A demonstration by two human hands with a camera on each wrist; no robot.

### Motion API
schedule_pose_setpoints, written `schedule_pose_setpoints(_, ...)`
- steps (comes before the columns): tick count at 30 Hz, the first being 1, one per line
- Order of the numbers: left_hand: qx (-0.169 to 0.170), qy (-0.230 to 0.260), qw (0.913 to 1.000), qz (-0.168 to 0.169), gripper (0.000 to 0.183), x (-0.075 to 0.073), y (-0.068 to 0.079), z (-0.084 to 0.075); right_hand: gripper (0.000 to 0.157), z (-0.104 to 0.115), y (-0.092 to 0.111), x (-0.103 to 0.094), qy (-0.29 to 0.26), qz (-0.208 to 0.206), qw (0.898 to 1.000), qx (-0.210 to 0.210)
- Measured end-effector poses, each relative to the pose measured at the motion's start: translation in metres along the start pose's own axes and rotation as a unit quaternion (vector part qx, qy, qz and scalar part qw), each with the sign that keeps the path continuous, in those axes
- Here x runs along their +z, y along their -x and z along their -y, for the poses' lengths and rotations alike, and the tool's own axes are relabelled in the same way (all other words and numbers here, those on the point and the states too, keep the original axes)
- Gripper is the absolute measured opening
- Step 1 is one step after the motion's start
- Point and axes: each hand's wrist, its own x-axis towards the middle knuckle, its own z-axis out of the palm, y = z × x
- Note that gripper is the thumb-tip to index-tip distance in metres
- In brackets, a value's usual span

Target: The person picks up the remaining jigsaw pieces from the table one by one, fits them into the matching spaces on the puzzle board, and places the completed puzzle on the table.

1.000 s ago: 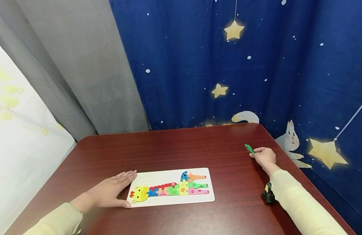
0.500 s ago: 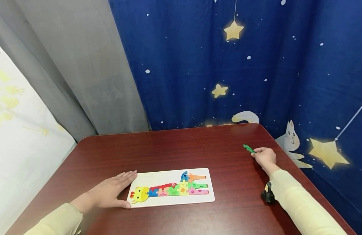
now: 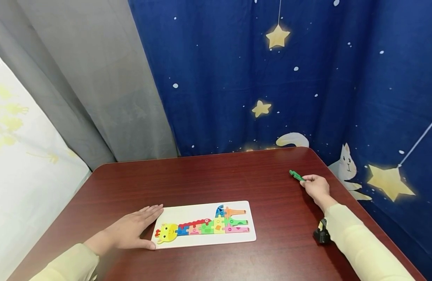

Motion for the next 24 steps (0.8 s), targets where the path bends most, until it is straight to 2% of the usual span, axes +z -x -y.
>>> schedule_pose_setpoints(15,-0.002,-0.002,1.0000,-0.003,0.109,0.004,0.001,-0.004,0.037,0.003,0.002,-0.006,-0.004,0.025,0.999,-0.019)
schedule_pose_setpoints(24,-0.010,-0.005,0.9999,0.004,0.109,0.004,0.003,-0.006,0.035,0.011,0.005,-0.003,-0.004,0.032,0.999,-0.026)
